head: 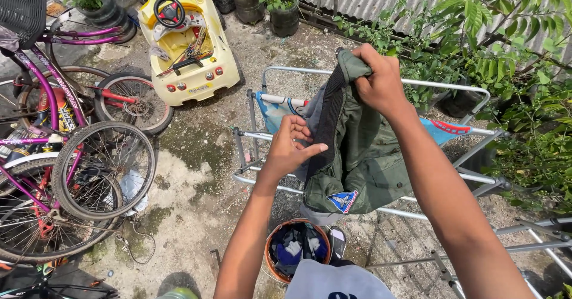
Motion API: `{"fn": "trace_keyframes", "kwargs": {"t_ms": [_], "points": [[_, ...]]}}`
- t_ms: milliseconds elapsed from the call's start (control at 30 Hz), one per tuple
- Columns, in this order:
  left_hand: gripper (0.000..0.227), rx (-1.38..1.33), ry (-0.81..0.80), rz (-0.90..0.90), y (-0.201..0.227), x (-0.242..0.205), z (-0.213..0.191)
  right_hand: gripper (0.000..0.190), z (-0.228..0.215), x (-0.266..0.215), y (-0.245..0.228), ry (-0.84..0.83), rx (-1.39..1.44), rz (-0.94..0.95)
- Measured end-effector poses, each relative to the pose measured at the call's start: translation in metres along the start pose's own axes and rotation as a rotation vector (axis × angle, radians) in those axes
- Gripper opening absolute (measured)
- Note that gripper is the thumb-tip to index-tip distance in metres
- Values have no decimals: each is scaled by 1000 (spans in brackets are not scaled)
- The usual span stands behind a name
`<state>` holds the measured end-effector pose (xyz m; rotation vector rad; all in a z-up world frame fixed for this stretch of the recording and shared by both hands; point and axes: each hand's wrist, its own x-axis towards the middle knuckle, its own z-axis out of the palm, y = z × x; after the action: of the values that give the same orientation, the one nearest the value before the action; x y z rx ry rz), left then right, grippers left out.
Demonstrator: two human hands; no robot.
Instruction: Hanging wet laundry from a bucket onto a metal drying rack in an outdoor area.
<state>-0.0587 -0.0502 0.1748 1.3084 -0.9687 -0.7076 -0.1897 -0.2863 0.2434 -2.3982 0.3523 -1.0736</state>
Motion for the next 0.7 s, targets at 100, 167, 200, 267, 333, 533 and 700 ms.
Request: {"fn": "trace_keyframes", "kwargs": {"t_ms": [100, 167, 200, 267, 333, 533, 700], "points": [[58, 325, -118, -225, 1, -20, 15, 30, -37, 21, -28, 17, -140, -41], [78, 376, -268, -249, -2, -30, 24, 27, -53, 31, -29, 67, -192, -121], [78, 374, -273, -247, -10, -33, 23, 27, -58, 34, -30, 68, -197, -118], [71, 269, -366, -245, -26, -42, 23, 21, -70, 39, -32, 111, -208, -129], [41, 229, -292, -265, -70, -43, 14, 23, -80, 38, -17, 126, -245, -131], [23, -101, 52, -323, 0, -10, -58, 29, -132, 33, 13, 109, -317, -184], [20, 18, 320, -48, 69, 42, -112, 38, -186, 20, 29, 19, -409, -186]]}}
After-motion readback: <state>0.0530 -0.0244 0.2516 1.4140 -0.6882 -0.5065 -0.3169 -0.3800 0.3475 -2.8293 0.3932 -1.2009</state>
